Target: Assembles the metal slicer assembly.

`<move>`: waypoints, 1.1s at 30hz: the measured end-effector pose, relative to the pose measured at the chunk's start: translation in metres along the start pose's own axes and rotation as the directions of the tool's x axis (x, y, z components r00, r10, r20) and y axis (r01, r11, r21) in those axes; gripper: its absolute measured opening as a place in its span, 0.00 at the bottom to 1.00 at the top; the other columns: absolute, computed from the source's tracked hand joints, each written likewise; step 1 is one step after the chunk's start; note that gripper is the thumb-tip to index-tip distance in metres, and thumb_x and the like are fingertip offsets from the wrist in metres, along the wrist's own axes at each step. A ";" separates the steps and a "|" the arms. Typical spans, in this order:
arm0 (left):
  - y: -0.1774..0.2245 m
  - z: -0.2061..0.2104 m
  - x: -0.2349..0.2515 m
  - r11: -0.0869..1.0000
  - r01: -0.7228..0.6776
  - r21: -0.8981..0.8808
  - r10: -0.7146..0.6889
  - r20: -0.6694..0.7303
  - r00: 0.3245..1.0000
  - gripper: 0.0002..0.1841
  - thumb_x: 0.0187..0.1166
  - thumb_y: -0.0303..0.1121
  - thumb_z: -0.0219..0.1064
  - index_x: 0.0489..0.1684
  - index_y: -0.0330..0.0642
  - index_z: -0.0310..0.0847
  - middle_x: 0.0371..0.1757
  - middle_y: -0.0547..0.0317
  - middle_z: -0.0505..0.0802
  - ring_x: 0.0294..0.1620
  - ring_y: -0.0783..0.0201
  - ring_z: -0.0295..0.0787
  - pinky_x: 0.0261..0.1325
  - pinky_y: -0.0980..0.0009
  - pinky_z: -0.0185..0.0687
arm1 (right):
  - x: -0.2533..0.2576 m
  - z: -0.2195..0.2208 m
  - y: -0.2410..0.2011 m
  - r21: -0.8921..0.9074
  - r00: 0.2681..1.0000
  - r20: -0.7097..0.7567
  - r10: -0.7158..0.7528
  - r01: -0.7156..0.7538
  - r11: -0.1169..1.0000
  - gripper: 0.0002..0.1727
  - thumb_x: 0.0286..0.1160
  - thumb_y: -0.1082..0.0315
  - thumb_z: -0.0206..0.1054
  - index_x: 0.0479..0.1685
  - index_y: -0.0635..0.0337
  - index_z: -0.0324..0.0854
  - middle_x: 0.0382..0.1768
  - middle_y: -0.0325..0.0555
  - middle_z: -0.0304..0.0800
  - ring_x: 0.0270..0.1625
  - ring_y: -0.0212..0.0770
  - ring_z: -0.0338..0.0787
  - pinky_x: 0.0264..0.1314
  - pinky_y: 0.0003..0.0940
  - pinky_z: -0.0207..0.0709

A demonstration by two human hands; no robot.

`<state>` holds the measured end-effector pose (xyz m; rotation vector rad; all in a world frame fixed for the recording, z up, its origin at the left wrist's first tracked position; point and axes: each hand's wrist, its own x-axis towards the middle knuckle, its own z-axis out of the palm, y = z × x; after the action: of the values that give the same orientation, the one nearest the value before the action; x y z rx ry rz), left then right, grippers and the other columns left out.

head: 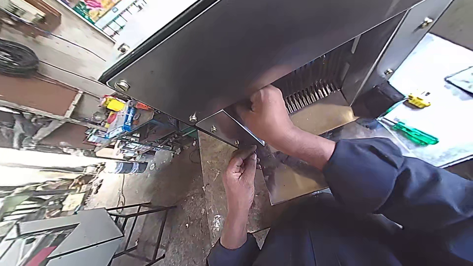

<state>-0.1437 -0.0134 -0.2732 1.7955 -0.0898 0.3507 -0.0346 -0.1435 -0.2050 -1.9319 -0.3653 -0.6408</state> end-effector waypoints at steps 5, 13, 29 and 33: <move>0.000 0.000 0.002 1.000 0.016 0.002 -0.016 -0.015 1.000 0.11 0.81 0.22 0.63 0.53 0.27 0.89 0.54 0.45 0.93 0.36 0.61 0.94 0.37 0.68 0.96 | -0.030 0.012 0.040 0.061 0.979 0.122 0.165 -0.174 0.983 0.07 0.73 0.67 0.72 0.41 0.57 0.95 0.40 0.45 0.89 0.44 0.41 0.89 0.47 0.41 0.85; -0.001 -0.002 0.009 0.999 0.042 -0.019 -0.043 -0.024 0.999 0.11 0.82 0.21 0.62 0.53 0.27 0.89 0.50 0.46 0.93 0.29 0.63 0.91 0.29 0.70 0.93 | -0.027 0.012 0.034 0.209 0.981 0.055 0.184 -0.192 0.959 0.05 0.71 0.67 0.76 0.39 0.57 0.95 0.40 0.44 0.91 0.43 0.35 0.89 0.48 0.33 0.84; -0.005 -0.001 0.010 0.997 0.039 -0.064 -0.042 -0.050 0.998 0.10 0.82 0.24 0.65 0.50 0.33 0.91 0.46 0.52 0.94 0.29 0.66 0.91 0.29 0.72 0.92 | 0.001 0.003 0.003 0.291 0.987 -0.074 0.143 -0.116 0.950 0.02 0.67 0.69 0.78 0.32 0.56 0.92 0.31 0.36 0.95 0.35 0.25 0.92 0.41 0.29 0.86; -0.009 -0.004 0.005 0.996 0.035 -0.086 -0.039 -0.035 0.999 0.10 0.82 0.25 0.64 0.50 0.34 0.91 0.48 0.53 0.94 0.32 0.68 0.91 0.34 0.73 0.92 | -0.016 0.002 0.017 -0.059 0.972 0.133 0.195 -0.189 0.980 0.06 0.74 0.67 0.73 0.39 0.57 0.95 0.39 0.44 0.94 0.43 0.37 0.92 0.49 0.41 0.86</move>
<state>-0.1374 -0.0070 -0.2789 1.7038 -0.0448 0.3484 -0.0379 -0.1485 -0.2275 -2.0315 -0.2469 -0.3933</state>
